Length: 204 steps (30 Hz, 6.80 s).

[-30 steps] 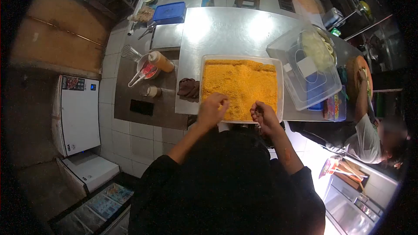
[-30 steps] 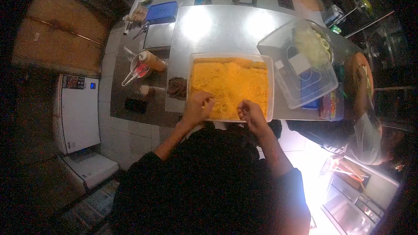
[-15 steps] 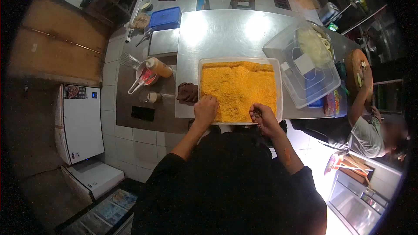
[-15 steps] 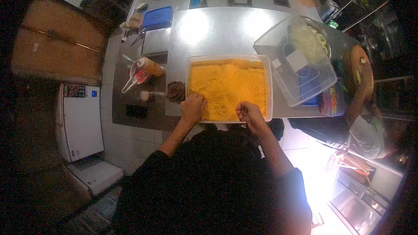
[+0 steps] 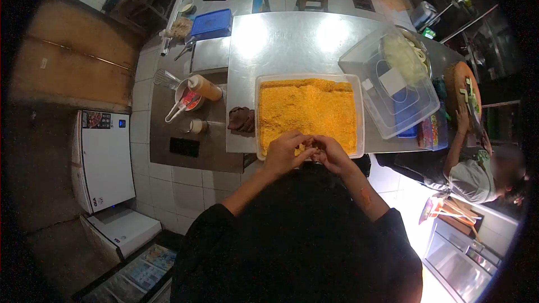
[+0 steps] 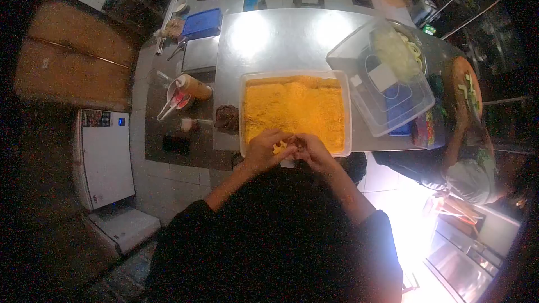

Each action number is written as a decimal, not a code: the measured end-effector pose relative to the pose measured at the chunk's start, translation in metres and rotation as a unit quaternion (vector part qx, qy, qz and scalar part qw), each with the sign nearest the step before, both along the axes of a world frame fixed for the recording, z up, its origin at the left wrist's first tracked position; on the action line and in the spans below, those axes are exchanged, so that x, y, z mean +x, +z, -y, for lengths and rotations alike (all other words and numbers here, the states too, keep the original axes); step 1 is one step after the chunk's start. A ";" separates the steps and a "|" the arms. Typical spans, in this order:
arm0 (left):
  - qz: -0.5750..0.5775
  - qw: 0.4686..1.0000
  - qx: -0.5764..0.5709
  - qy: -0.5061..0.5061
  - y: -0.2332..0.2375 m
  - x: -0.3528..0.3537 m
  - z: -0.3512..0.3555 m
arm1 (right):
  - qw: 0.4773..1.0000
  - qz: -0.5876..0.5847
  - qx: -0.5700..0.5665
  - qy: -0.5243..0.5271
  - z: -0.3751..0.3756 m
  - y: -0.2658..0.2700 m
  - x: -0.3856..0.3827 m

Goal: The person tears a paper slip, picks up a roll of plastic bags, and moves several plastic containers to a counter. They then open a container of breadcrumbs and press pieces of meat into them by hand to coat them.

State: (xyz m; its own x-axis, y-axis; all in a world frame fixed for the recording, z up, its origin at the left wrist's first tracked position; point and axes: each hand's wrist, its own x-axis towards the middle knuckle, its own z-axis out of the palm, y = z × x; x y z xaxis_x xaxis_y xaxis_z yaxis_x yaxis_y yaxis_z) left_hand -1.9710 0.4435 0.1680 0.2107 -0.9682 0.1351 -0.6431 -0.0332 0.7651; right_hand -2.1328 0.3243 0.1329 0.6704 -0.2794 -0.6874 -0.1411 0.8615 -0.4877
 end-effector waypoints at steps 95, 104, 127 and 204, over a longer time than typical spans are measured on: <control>0.187 0.976 -0.061 0.088 -0.052 0.040 -0.011 | 0.798 -0.179 -0.575 0.027 0.072 0.058 -0.105; 0.168 0.970 -0.105 0.143 -0.052 0.042 -0.015 | 0.590 -0.217 -0.730 0.269 0.050 -0.018 0.046; 0.165 0.973 -0.068 0.147 -0.063 0.046 -0.014 | 0.674 -0.098 -0.697 0.223 0.088 0.001 0.046; -0.011 0.996 0.034 0.078 -0.024 0.067 0.077 | 0.914 -0.064 -0.386 0.112 0.076 0.006 0.021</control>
